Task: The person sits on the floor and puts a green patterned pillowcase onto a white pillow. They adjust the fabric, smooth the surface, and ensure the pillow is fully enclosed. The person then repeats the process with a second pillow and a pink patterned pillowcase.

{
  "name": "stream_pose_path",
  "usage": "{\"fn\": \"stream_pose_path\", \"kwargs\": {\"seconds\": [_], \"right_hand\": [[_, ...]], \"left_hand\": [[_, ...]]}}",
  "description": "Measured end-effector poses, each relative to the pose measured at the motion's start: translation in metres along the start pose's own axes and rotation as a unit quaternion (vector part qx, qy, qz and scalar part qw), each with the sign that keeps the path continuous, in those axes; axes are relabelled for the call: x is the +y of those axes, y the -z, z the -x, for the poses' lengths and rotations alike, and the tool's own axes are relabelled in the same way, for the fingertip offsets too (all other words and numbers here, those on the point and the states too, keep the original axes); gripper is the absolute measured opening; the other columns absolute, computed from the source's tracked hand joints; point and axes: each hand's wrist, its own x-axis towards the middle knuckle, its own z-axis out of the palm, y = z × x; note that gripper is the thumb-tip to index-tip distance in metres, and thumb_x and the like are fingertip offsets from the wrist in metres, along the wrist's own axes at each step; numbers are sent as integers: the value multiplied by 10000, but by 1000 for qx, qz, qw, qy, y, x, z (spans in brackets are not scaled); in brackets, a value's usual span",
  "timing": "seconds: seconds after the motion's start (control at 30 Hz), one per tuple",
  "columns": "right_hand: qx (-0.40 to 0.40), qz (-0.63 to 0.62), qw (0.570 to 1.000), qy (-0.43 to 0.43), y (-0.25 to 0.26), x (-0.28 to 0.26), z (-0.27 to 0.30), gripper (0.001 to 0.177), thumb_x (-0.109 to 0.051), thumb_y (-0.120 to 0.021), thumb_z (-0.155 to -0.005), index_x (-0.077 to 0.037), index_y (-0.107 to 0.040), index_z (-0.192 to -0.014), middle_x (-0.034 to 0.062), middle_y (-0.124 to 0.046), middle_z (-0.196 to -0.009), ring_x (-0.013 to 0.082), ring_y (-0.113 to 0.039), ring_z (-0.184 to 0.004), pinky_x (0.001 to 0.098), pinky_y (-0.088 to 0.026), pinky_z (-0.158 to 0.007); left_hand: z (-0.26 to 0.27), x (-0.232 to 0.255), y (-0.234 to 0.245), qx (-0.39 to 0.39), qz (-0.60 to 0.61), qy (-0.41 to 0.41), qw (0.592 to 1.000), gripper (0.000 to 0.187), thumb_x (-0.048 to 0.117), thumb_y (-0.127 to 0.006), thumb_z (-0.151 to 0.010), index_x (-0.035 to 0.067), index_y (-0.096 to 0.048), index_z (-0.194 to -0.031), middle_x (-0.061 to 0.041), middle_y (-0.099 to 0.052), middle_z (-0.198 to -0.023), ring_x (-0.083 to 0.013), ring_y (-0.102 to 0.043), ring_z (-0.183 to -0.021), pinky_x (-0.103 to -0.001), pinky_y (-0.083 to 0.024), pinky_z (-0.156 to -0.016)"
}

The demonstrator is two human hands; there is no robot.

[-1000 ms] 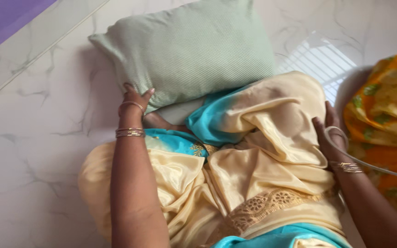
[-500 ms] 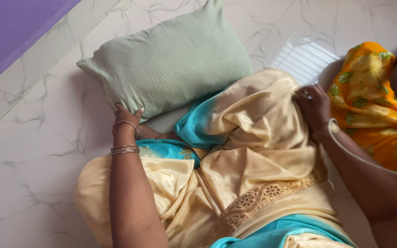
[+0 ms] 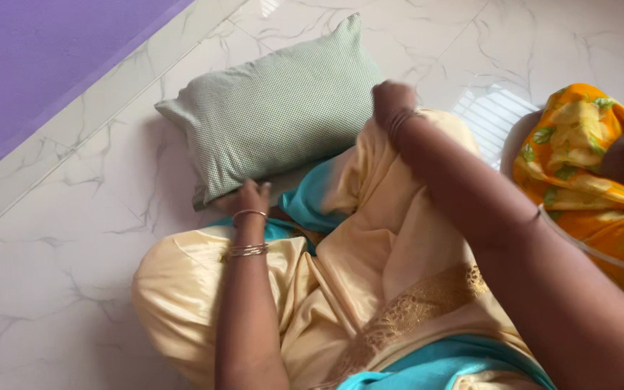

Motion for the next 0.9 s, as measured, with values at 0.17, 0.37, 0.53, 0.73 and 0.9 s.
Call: {"fn": "stream_pose_path", "kwargs": {"seconds": [0.17,0.37,0.53,0.73,0.9], "right_hand": [[-15,49,982,182,6,-104,124,495,-497,-424,-1002,-131,-717,-1160,84,-720,-1125,356,-622,-1135,745,-194,-1070],[-95,-36,975,197,14,-154,131,586,-539,-382,-1010,-117,-752,-1176,138,-703,-1242,350,-625,-1204,614,-368,-1054],[-161,-41,971,170,-11,-143,88,762,-678,-348,-973,-71,-684,-1288,190,-627,-1361,394,-557,-1294,580,-361,-1088],[-216,53,944,244,-51,-104,125,846,-798,-407,-884,-122,-676,-1317,134,-617,-1398,301,-547,-1332,543,-321,-1121],[-229,34,931,283,-57,-104,121,853,-815,-383,-885,-123,-773,-1195,115,-737,-1263,276,-684,-1201,453,-528,-1011]], "left_hand": [[3,31,-47,-93,-250,-64,962,482,445,-406,-1075,203,-603,-1442,-87,-507,-1585,-344,-423,-1516,-576,-299,-1256],[73,45,40,1,326,316,891,1002,758,-334,-939,-35,-328,-1551,-220,-383,-1582,-349,-451,-1394,-487,-349,-1122],[115,35,65,-20,750,369,548,1013,813,-313,-936,5,-367,-1545,-209,-430,-1575,-322,-455,-1404,-458,-338,-1140],[124,21,46,101,924,342,-138,974,840,-311,-924,94,-405,-1542,-206,-433,-1580,-327,-411,-1438,-473,-278,-1159],[110,55,44,259,706,249,-610,944,863,-309,-914,167,-436,-1539,-203,-435,-1584,-332,-375,-1467,-485,-228,-1175]]}}
